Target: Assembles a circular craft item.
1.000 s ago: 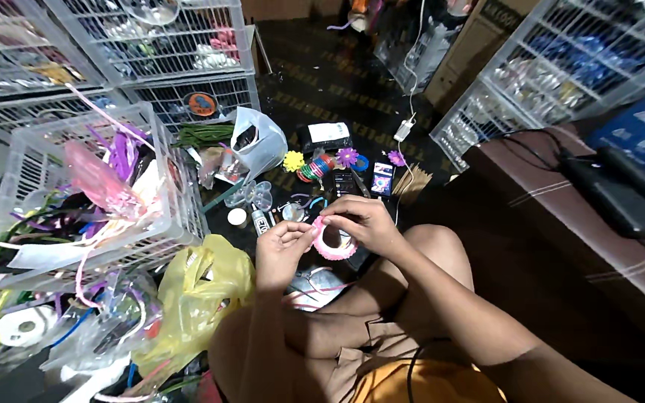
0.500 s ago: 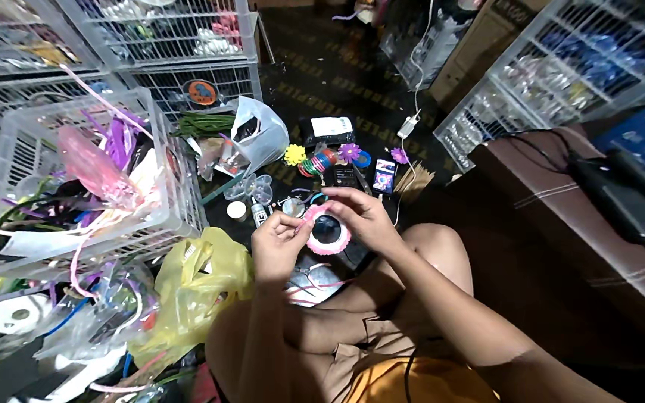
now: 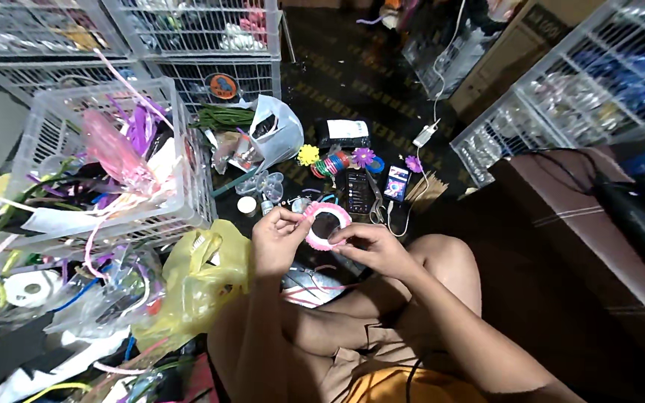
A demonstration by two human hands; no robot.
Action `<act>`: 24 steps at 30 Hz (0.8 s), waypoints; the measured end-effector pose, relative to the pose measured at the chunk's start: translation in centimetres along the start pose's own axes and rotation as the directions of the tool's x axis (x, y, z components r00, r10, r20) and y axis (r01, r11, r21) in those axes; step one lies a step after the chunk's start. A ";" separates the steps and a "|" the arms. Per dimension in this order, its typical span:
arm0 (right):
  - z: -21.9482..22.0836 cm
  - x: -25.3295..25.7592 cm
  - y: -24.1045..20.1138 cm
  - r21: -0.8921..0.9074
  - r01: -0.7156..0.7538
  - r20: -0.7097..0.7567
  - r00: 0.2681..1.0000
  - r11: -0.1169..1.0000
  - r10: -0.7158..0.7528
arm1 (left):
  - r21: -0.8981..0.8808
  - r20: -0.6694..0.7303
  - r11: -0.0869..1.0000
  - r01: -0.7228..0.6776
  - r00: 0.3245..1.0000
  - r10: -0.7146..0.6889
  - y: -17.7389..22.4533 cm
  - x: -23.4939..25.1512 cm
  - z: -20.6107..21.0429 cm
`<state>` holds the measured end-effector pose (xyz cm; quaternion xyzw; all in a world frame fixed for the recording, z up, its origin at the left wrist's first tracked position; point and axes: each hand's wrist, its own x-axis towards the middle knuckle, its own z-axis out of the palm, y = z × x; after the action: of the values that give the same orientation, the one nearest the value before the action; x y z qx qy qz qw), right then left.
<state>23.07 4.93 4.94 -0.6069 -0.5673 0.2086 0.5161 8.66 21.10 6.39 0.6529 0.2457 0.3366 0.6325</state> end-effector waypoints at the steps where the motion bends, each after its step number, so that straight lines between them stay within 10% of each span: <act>1: -0.1 0.0 -0.1 0.002 -0.003 -0.004 1.000 1.000 0.003 | -0.004 0.002 1.000 0.005 1.000 -0.005 0.0 0.1 0.0; 8: -1.6 2.5 -1.8 -0.052 -0.082 -0.174 0.982 0.995 0.071 | -0.055 -0.007 0.996 0.065 0.998 -0.065 -0.3 0.4 0.6; 24: -4.5 10.6 -3.4 -0.396 0.413 0.445 0.868 0.820 -0.222 | -0.117 0.130 0.992 0.056 0.991 -0.041 -0.5 0.5 0.6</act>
<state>28.07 12.17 13.05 -0.5577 -0.7844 0.0843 0.2582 9.49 21.09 5.95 0.6274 0.2001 0.2930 0.6931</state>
